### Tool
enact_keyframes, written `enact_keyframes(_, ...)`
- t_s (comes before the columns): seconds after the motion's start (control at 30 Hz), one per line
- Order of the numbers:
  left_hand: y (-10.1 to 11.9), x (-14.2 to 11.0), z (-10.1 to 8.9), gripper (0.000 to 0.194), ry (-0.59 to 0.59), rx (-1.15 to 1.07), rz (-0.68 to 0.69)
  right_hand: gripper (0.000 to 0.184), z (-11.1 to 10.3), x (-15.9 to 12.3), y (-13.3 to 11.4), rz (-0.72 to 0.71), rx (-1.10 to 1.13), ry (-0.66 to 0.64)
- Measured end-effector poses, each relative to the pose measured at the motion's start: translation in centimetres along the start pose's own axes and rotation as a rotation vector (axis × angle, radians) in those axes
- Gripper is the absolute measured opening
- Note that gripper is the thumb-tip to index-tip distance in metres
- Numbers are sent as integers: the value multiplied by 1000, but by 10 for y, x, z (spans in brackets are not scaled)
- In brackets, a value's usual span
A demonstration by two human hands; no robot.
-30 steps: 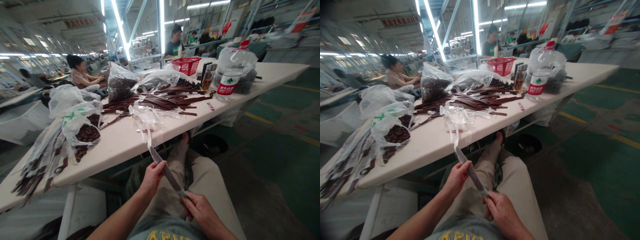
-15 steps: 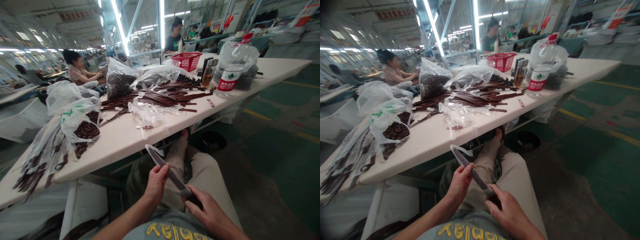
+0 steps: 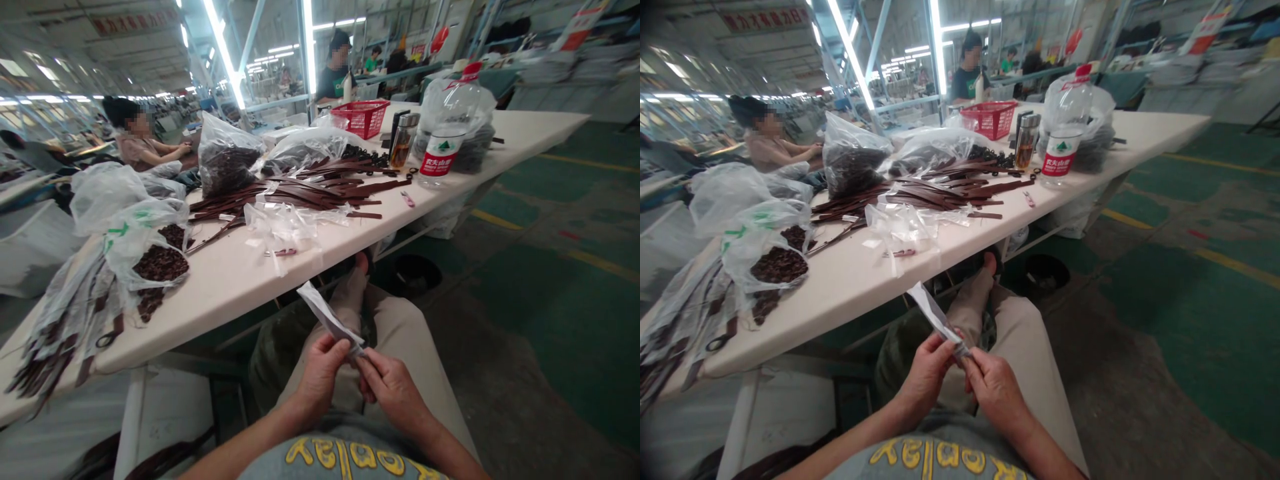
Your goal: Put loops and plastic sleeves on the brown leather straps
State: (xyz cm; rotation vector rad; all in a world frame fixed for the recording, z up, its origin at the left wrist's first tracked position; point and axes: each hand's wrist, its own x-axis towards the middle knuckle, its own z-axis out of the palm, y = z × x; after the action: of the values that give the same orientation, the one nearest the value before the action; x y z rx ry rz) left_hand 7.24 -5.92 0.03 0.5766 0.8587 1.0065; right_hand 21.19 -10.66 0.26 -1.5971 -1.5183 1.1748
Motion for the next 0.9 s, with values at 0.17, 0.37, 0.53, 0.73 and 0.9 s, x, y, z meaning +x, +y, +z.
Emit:
enact_keyframes(0.17,1,9,-4,32,114,-64,-10,39,0,-2,4,-21,-142,37)
enact_keyframes(0.37,-3,2,1,26,-29,61,-78,39,2,2,0,-44,-72,64)
enact_keyframes(0.53,22,21,-6,35,171,-71,44,38,3,-1,4,-40,-78,47)
enact_keyframes(0.73,-2,6,-10,30,86,-29,-65,37,11,1,6,-62,-91,65)
enact_keyframes(0.9,-9,-2,-11,25,20,120,-57,37,9,-1,7,-73,-85,52)
